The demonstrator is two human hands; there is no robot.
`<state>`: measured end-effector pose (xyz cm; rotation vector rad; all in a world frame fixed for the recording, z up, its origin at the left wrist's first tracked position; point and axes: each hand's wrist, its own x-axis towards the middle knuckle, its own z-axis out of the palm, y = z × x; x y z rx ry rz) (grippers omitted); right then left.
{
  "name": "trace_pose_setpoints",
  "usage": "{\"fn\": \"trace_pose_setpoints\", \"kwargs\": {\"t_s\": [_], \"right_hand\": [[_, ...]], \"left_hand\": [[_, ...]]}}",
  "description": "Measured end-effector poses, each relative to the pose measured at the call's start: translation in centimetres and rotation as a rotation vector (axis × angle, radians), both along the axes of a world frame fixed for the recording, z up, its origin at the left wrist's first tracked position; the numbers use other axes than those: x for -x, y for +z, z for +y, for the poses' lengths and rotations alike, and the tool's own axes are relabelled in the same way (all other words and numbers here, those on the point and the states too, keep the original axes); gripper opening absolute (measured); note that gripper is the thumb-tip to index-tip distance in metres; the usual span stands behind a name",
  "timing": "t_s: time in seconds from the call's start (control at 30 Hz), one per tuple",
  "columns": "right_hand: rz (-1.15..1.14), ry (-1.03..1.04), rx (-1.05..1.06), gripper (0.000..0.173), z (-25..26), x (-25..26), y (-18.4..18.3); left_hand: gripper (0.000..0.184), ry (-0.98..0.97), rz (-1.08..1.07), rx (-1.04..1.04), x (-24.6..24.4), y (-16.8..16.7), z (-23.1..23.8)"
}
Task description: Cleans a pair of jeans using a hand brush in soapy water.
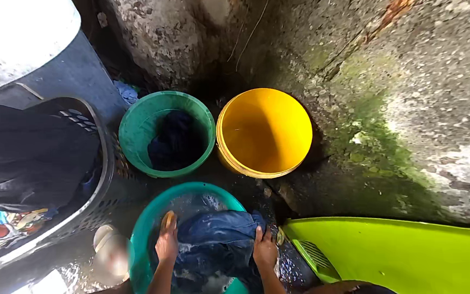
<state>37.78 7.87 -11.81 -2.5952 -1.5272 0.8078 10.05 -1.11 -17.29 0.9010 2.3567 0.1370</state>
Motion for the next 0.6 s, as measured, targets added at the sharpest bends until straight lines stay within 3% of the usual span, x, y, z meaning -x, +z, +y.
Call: {"fn": "trace_pose_setpoints", "kwargs": {"t_s": [0.17, 0.27, 0.33, 0.43, 0.5, 0.57, 0.6], "right_hand": [[-0.068, -0.042, -0.049, 0.054, -0.4, 0.4, -1.1], [-0.080, -0.038, -0.063, 0.052, -0.6, 0.5, -1.5], [-0.080, -0.041, -0.091, 0.052, -0.4, 0.6, -2.0], [-0.091, -0.032, -0.100, 0.051, -0.8, 0.4, -2.1], [-0.071, -0.027, -0.048, 0.049, -0.8, 0.5, -1.4], [-0.045, -0.032, 0.066, 0.047, -0.6, 0.7, -0.4], [-0.053, -0.018, 0.094, 0.049, -0.4, 0.7, -0.3]], "left_hand": [[0.049, 0.063, -0.029, 0.106, 1.1, -4.6, -0.9], [0.049, 0.143, -0.031, 0.036, 0.7, -3.5, 0.1], [0.039, 0.120, -0.040, -0.197, -2.2, -0.7, 1.1], [0.026, -0.072, -0.172, -0.693, -11.9, 4.6, 3.7], [0.023, -0.295, -0.244, -0.949, -17.1, 5.5, 5.7], [0.025, -0.481, -0.159, -0.869, -16.4, 3.1, 5.6], [0.028, -0.506, -0.097, -0.643, -13.7, 1.6, 4.5]]}}
